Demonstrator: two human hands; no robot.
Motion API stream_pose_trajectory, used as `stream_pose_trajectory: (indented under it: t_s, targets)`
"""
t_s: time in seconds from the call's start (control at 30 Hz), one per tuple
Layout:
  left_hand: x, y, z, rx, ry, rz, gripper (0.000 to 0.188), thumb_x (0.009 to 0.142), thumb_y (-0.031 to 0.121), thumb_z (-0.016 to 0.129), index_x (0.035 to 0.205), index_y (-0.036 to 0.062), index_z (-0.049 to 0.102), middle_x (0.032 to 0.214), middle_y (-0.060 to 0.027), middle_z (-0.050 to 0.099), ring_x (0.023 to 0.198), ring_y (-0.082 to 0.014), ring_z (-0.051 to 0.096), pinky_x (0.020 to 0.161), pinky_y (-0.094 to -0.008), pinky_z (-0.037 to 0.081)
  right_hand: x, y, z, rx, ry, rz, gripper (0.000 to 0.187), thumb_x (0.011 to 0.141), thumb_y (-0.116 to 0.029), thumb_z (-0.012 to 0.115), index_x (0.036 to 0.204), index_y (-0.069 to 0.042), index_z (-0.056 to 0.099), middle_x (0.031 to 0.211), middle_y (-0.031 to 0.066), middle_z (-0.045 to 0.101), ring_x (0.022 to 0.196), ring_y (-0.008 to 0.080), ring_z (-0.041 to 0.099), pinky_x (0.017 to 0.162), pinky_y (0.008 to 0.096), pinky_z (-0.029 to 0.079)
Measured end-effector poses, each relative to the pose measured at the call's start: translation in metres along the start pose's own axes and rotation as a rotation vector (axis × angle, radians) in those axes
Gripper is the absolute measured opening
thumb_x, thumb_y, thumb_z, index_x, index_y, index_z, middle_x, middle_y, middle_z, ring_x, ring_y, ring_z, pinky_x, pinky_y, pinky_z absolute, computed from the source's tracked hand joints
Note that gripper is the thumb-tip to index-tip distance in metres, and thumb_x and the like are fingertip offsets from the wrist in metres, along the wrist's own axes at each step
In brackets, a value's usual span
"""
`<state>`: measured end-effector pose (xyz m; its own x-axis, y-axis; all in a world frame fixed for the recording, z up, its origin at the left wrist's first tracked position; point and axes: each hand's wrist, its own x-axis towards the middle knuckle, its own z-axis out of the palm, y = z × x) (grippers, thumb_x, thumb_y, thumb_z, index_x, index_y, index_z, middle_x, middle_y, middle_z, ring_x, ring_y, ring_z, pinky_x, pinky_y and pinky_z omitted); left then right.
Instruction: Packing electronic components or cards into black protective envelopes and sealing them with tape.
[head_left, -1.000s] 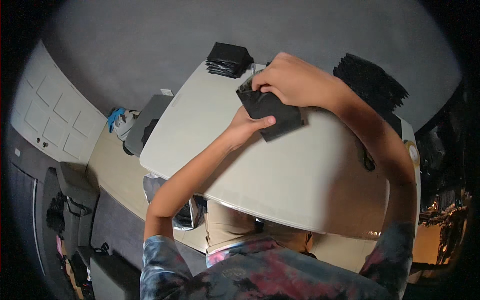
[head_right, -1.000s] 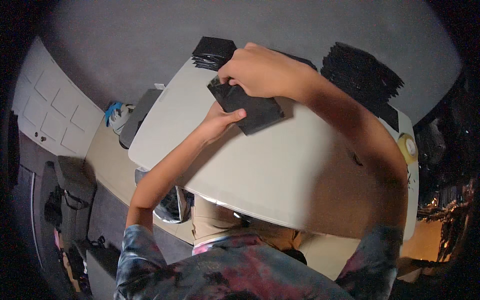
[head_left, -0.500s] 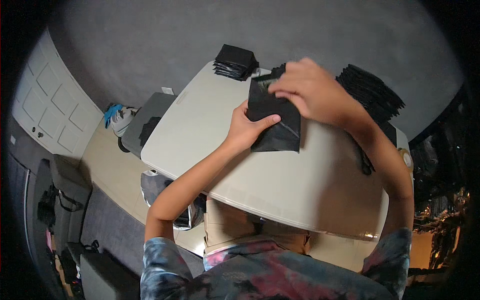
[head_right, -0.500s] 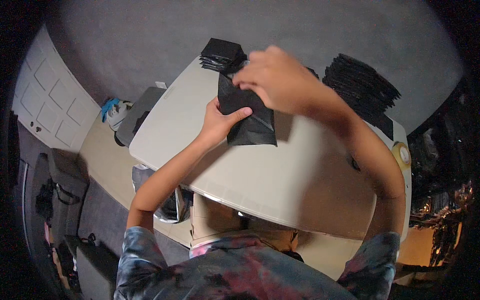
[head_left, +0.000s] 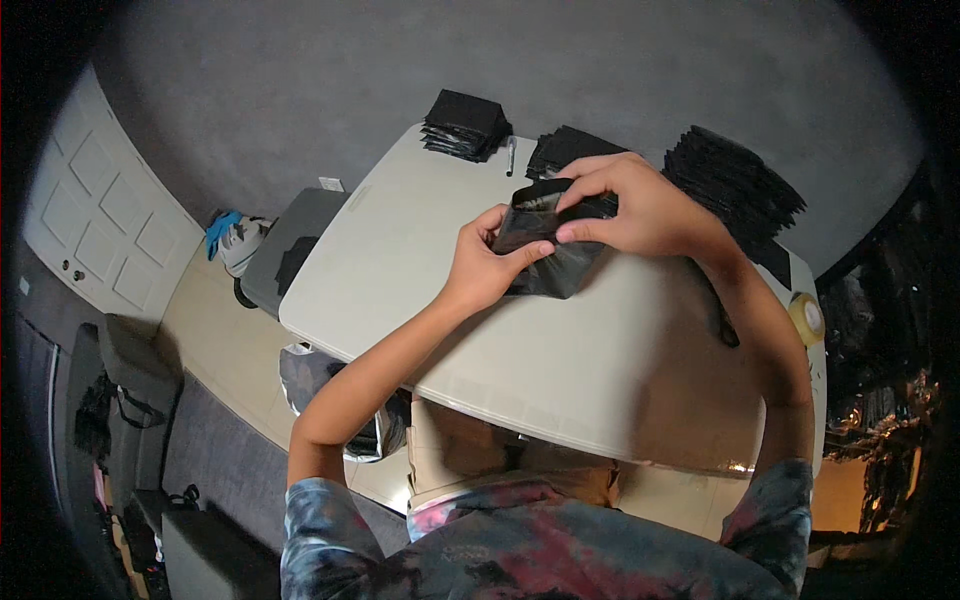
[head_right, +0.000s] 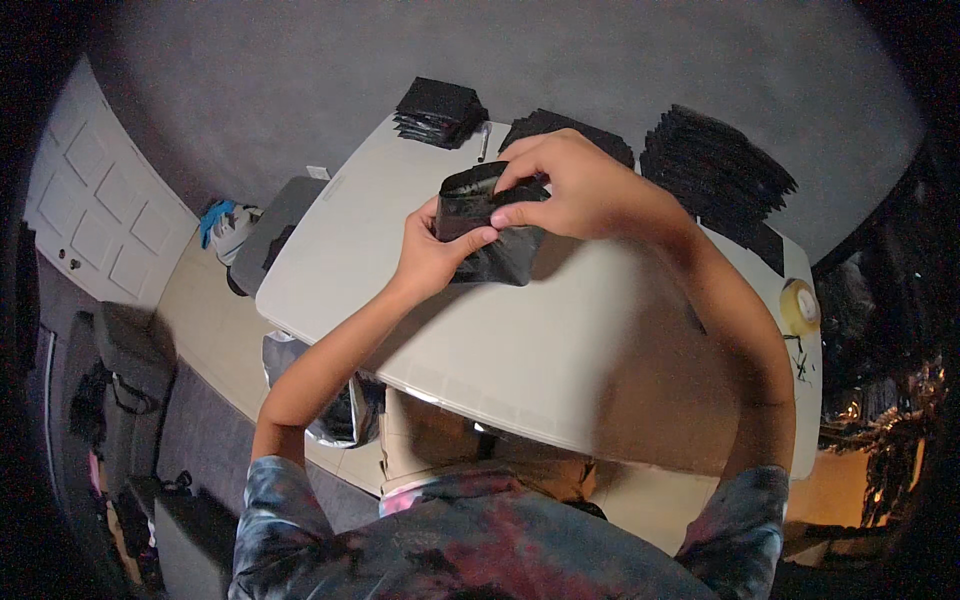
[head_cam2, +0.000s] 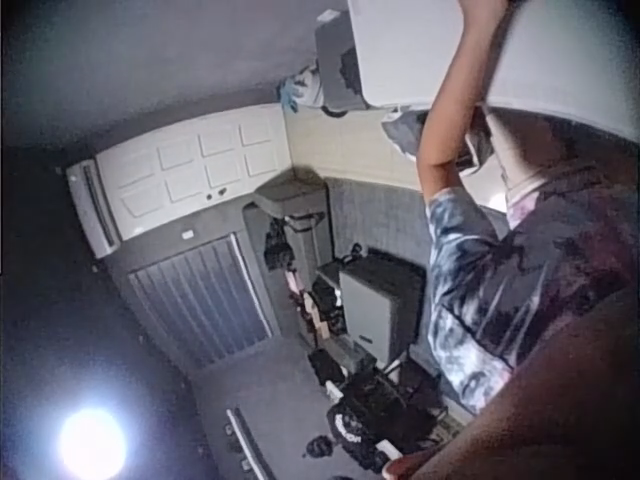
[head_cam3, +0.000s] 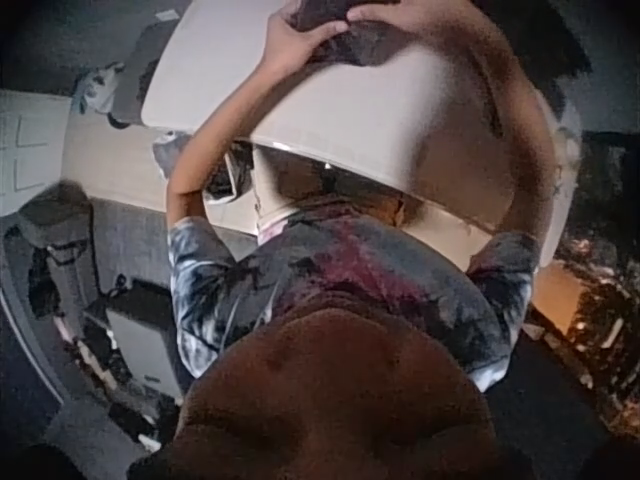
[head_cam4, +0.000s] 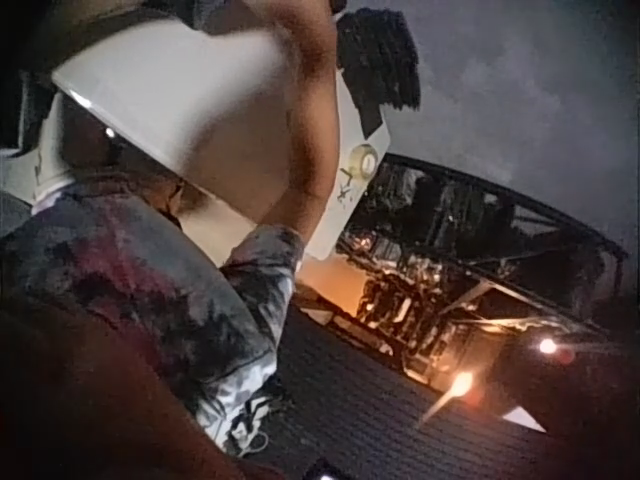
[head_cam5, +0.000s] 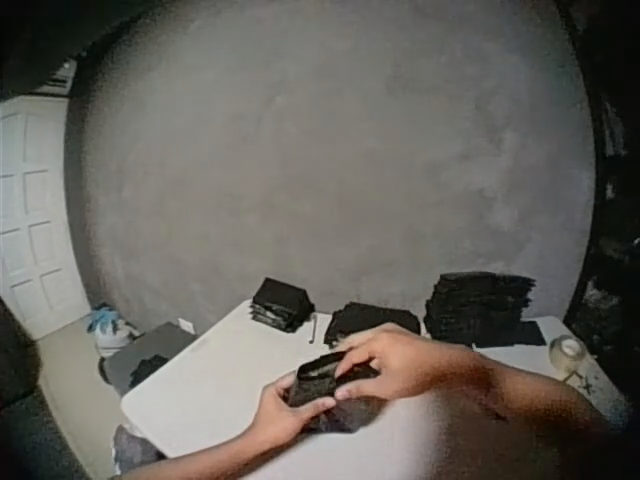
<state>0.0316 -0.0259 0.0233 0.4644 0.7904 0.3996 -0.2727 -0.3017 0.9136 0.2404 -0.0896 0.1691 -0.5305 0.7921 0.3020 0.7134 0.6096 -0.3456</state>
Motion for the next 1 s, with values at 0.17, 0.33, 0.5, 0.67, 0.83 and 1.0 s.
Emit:
stream_pose_trajectory:
  t_s: [0.17, 0.33, 0.5, 0.67, 0.83, 1.0]
  targets:
    - [-0.002, 0.01, 0.0, -0.05, -0.021, -0.042, 0.047, 0.085, 0.009, 0.088, 0.126, -0.0004, 0.066, 0.109, -0.0048, 0.075, 0.096, -0.0106, 0.07, 0.088, -0.028, 0.057, 0.003, 0.001, 0.008, 0.021, 0.14, 0.001, 0.02, 0.09, -0.013, 0.077, 0.096, 0.006, 0.077, 0.097, 0.0208, 0.078, 0.089, 0.0343, 0.075, 0.083, 0.0354, 0.056]
    - [0.001, 0.009, -0.008, 0.006, -0.048, -0.031, 0.052, 0.085, 0.006, 0.088, 0.13, -0.0018, 0.062, 0.117, -0.0072, 0.074, 0.102, -0.0117, 0.069, 0.091, -0.029, 0.057, 0.008, 0.001, 0.015, -0.018, 0.133, 0.053, 0.02, 0.089, -0.01, 0.077, 0.102, 0.004, 0.077, 0.099, 0.0233, 0.077, 0.086, 0.0275, 0.077, 0.078, 0.0347, 0.057]
    - [-0.001, 0.012, -0.012, -0.009, -0.056, -0.097, 0.06, 0.083, 0.007, 0.09, 0.134, -0.0015, 0.06, 0.119, -0.0075, 0.074, 0.107, -0.0137, 0.069, 0.097, -0.0318, 0.056, 0.007, 0.002, 0.018, -0.089, 0.095, 0.074, 0.016, 0.091, -0.008, 0.072, 0.101, 0.003, 0.078, 0.096, 0.0248, 0.076, 0.095, 0.0355, 0.076, 0.084, 0.037, 0.057]
    - [0.002, 0.005, -0.018, 0.004, -0.1, -0.031, 0.074, 0.077, 0.01, 0.094, 0.139, -0.0008, 0.055, 0.127, -0.0108, 0.071, 0.12, -0.0163, 0.065, 0.108, -0.0338, 0.05, 0.008, 0.002, 0.01, -0.147, 0.009, 0.157, 0.016, 0.091, -0.013, 0.073, 0.099, 0.001, 0.079, 0.106, 0.0244, 0.076, 0.103, 0.036, 0.076, 0.093, 0.0393, 0.058]
    - [0.002, 0.0, -0.024, 0.062, -0.125, -0.003, 0.077, 0.075, 0.013, 0.096, 0.139, -0.0006, 0.055, 0.13, -0.0121, 0.069, 0.123, -0.0187, 0.065, 0.113, -0.0359, 0.046, 0.007, 0.003, 0.005, -0.055, 0.205, 0.248, 0.018, 0.09, -0.012, 0.075, 0.101, 0.001, 0.08, 0.107, 0.0226, 0.077, 0.102, 0.0284, 0.078, 0.088, 0.0347, 0.058]
    - [0.0, -0.003, -0.023, 0.14, -0.106, 0.008, 0.078, 0.074, 0.012, 0.096, 0.14, -0.0006, 0.056, 0.131, -0.0126, 0.069, 0.125, -0.0183, 0.064, 0.112, -0.0363, 0.047, 0.006, -0.011, 0.005, -0.055, 0.238, 0.289, 0.017, 0.092, -0.012, 0.075, 0.101, 0.002, 0.079, 0.102, 0.0221, 0.077, 0.094, 0.0293, 0.078, 0.085, 0.0347, 0.058]
